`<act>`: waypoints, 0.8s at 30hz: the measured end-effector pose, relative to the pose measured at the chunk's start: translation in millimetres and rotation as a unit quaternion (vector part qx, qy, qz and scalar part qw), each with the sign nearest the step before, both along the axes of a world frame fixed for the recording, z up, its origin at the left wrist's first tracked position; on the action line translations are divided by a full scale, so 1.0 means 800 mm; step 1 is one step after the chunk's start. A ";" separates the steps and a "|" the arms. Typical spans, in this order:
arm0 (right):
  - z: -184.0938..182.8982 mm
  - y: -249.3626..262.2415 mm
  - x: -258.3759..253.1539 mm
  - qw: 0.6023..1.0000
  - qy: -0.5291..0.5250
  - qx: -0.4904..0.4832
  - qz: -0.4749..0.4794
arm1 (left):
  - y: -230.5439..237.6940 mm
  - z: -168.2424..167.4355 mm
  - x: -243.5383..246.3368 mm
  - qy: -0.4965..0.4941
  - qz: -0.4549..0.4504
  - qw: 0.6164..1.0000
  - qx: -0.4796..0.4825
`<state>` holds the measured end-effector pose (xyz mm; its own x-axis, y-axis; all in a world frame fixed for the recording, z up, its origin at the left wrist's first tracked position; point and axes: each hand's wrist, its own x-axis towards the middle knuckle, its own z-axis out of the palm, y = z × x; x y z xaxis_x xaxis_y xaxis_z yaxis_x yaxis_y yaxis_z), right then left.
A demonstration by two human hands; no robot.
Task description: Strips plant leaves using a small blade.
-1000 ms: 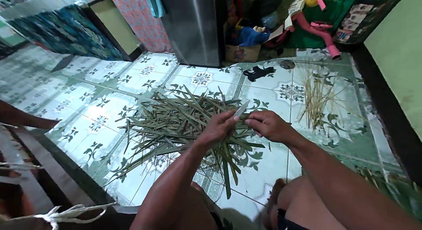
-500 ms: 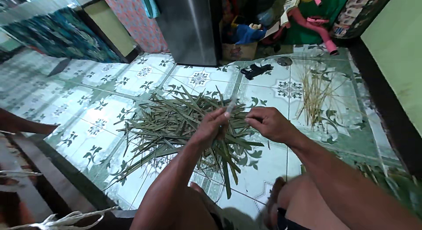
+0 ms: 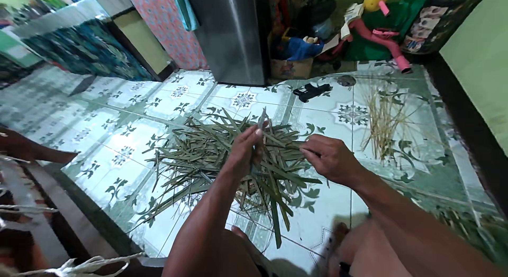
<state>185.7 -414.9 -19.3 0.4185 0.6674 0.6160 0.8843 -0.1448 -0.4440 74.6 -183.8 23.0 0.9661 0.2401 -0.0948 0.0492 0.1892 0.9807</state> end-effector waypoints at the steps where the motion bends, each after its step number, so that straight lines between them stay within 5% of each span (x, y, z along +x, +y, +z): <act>1: 0.000 -0.001 0.001 1.000 0.001 0.000 0.002 | 0.001 -0.001 0.000 -0.004 0.003 1.000 -0.012; 16: -0.011 -0.043 0.025 0.999 0.019 -0.032 -0.009 | 0.095 0.030 -0.045 -0.124 0.164 0.979 -0.002; 24: -0.014 -0.047 0.040 0.992 0.097 -0.061 -0.053 | 0.145 0.012 -0.063 -0.145 0.278 0.950 0.006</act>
